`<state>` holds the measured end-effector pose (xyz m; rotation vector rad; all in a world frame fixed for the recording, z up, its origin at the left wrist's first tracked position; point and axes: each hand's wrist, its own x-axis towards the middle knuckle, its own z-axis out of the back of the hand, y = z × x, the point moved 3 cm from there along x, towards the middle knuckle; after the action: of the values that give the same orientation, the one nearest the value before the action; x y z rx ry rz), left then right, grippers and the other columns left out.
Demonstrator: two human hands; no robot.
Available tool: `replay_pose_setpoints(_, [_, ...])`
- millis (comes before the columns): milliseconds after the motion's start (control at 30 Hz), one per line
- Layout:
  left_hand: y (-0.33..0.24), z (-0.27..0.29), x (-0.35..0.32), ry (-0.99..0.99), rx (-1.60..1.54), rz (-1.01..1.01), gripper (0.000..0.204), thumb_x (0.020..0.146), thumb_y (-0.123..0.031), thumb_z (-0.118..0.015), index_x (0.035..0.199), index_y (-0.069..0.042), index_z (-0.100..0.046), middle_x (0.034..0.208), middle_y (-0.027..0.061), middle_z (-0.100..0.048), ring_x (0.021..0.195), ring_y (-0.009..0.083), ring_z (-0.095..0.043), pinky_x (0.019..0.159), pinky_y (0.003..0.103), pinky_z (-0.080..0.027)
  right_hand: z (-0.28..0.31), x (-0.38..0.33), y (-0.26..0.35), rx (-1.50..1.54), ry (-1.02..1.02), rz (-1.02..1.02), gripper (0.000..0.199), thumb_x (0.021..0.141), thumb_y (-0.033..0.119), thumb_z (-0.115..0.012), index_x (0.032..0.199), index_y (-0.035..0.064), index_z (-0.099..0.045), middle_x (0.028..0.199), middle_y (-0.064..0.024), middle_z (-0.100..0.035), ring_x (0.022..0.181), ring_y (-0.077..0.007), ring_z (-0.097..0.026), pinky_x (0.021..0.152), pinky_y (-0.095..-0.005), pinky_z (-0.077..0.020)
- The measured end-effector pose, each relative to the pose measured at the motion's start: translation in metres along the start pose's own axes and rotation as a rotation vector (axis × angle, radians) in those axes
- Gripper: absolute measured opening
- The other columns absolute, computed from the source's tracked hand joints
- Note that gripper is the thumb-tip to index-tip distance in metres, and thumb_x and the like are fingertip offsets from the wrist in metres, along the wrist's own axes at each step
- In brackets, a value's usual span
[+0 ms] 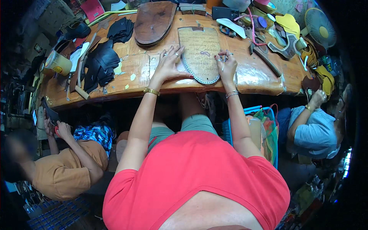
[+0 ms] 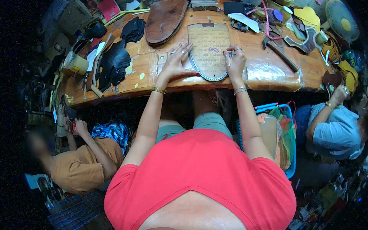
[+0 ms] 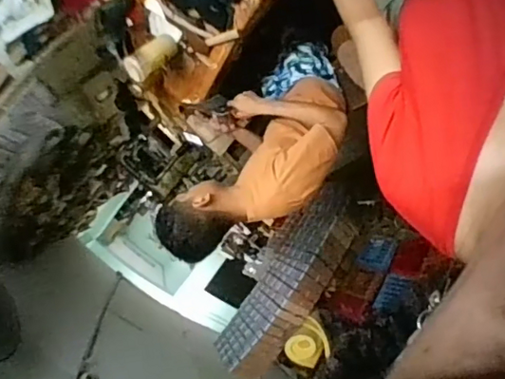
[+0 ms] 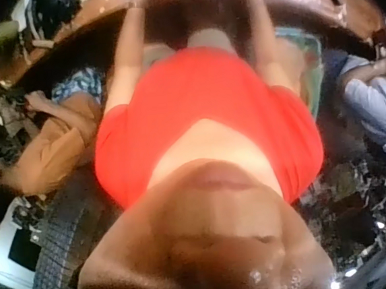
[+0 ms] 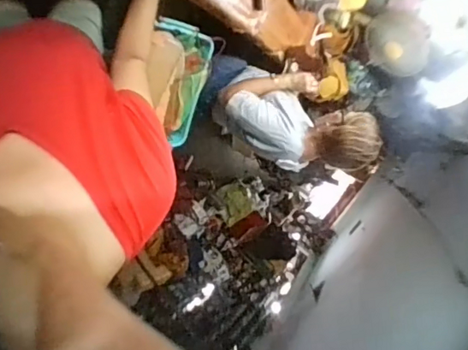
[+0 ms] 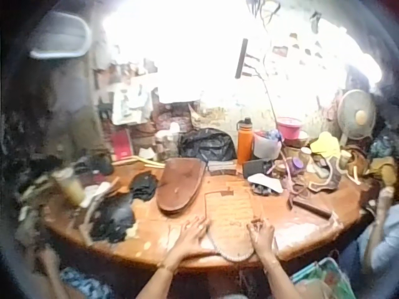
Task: The person uses a curved metal template and a pen to trace a pattern onto a piece of brown leather on a wooden workbench. They repeatedly lift the template, reposition it, and trace the outline, then flip the leather to mark the other side.
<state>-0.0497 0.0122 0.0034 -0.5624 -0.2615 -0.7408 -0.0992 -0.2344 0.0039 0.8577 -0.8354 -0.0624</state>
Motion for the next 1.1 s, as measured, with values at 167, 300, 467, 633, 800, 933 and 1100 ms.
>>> replay_pose_setpoints(167, [-0.006,0.007,0.000,0.038,0.009,0.024,0.116,0.051,-0.072,-0.073,0.143,-0.011,-0.038,0.147,0.0181,-0.035,0.139,0.0332,-0.026,0.113,0.047,-0.014,0.015,0.006,-0.010,0.012,-0.053,-0.076,0.016,0.073,0.010,-0.071,0.084,-0.0002,-0.064,0.089,-0.0171,-0.068,0.078,-0.0299,-0.065,0.072,-0.0357,-0.0493])
replay_pose_setpoints(300, [-0.004,0.003,0.001,0.011,0.055,0.050,0.112,0.054,-0.073,-0.072,0.138,-0.005,-0.043,0.146,0.0200,-0.035,0.139,0.0342,-0.026,0.114,0.046,-0.015,0.057,0.019,-0.045,-0.145,-0.094,-0.037,0.017,0.075,0.014,-0.071,0.086,0.0015,-0.065,0.083,-0.0160,-0.066,0.078,-0.0294,-0.063,0.071,-0.0379,-0.0481])
replay_pose_setpoints(467, [-0.007,0.005,-0.002,-0.017,0.111,0.067,0.108,0.056,-0.074,-0.070,0.134,-0.003,-0.048,0.146,0.0213,-0.035,0.139,0.0351,-0.026,0.114,0.045,-0.016,0.075,0.032,-0.028,-0.423,-0.051,0.009,0.026,0.089,0.027,-0.059,0.091,0.0027,-0.066,0.082,-0.0165,-0.063,0.080,-0.0292,-0.061,0.070,-0.0390,-0.0469])
replay_pose_setpoints(633, [-0.006,0.003,-0.002,-0.059,0.096,0.074,0.102,0.058,-0.072,-0.070,0.131,-0.003,-0.052,0.142,0.0234,-0.040,0.136,0.0368,-0.030,0.113,0.046,-0.018,0.017,0.048,0.014,0.260,0.115,0.136,0.030,0.098,0.025,-0.043,0.097,0.0015,-0.061,0.087,-0.0088,-0.062,0.071,-0.0157,-0.057,0.063,-0.0295,-0.0461])
replay_pose_setpoints(800, [-0.007,0.005,-0.001,-0.082,0.093,0.065,0.098,0.058,-0.071,-0.071,0.127,-0.004,-0.055,0.138,0.0242,-0.044,0.134,0.0377,-0.034,0.112,0.046,-0.021,-0.061,0.054,0.031,0.708,0.559,-0.140,0.015,0.086,0.007,-0.058,0.098,-0.0022,-0.057,0.089,-0.0120,-0.065,0.071,-0.0122,-0.060,0.055,-0.0249,-0.0505])
replay_pose_setpoints(933, [-0.003,0.003,0.000,-0.090,0.085,0.055,0.100,0.056,-0.072,-0.070,0.127,-0.002,-0.056,0.137,0.0257,-0.044,0.134,0.0381,-0.034,0.111,0.046,-0.021,-0.088,0.063,0.025,0.674,0.678,-0.210,0.012,0.082,0.008,-0.063,0.087,-0.0032,-0.061,0.081,-0.0112,-0.066,0.072,-0.0131,-0.063,0.055,-0.0257,-0.0531])
replay_pose_setpoints(1100, [-0.002,0.002,-0.001,-0.094,0.041,0.058,0.104,0.054,-0.074,-0.069,0.126,0.000,-0.056,0.136,0.0278,-0.043,0.134,0.0391,-0.033,0.112,0.047,-0.019,-0.098,0.061,0.005,0.484,0.577,-0.006,0.008,0.078,0.006,-0.063,0.077,-0.0020,-0.065,0.071,-0.0072,-0.065,0.070,-0.0132,-0.062,0.062,-0.0263,-0.0500])
